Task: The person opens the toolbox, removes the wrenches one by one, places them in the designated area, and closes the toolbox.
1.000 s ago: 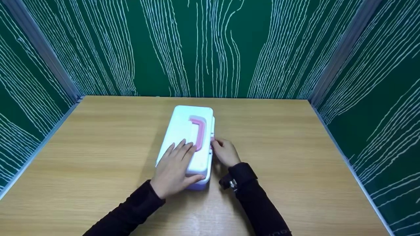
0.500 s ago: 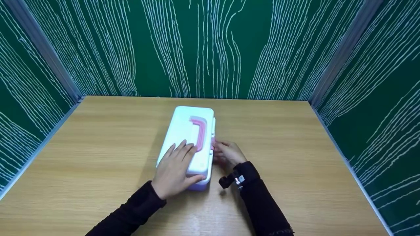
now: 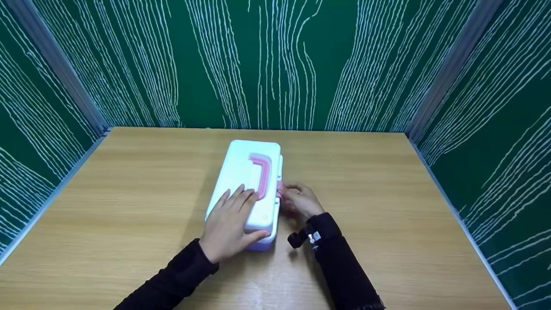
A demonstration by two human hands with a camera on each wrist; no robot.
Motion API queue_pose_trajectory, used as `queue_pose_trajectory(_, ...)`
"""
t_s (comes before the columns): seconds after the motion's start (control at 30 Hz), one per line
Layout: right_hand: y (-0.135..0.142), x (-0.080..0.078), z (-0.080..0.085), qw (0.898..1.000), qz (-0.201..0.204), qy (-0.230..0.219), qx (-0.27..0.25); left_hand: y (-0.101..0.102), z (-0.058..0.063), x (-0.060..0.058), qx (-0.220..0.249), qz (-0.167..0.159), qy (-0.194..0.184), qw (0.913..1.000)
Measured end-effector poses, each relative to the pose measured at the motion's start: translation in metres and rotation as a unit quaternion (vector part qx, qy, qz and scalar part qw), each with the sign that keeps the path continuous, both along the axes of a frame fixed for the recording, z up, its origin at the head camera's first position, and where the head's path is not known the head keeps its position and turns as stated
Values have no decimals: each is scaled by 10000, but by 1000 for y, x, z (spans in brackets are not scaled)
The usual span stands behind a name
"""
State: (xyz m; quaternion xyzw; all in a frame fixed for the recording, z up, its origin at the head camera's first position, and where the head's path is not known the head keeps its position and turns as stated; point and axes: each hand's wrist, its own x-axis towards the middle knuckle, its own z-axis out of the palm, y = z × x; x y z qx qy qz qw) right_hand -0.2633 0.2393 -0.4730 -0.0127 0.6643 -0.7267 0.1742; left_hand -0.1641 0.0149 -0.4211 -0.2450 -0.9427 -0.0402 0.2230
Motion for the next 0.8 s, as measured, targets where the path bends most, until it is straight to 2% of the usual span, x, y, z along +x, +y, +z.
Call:
queue_pose_trajectory(0.1,-1,0,3,9981,-223,194,536,0,0,0,-37,36,56,10000)
queue_pose_trajectory(0.27,-8,10,22,9911,-391,357,1219,0,-1,0,-45,29,119,9999)
queue_pose_trajectory(0.5,-5,16,39,9905,-524,231,1248,1,-2,-1,98,-40,229,9997)
queue_pose_trajectory(0.8,-4,18,46,9920,-515,328,1104,0,0,0,26,9,-105,9999)
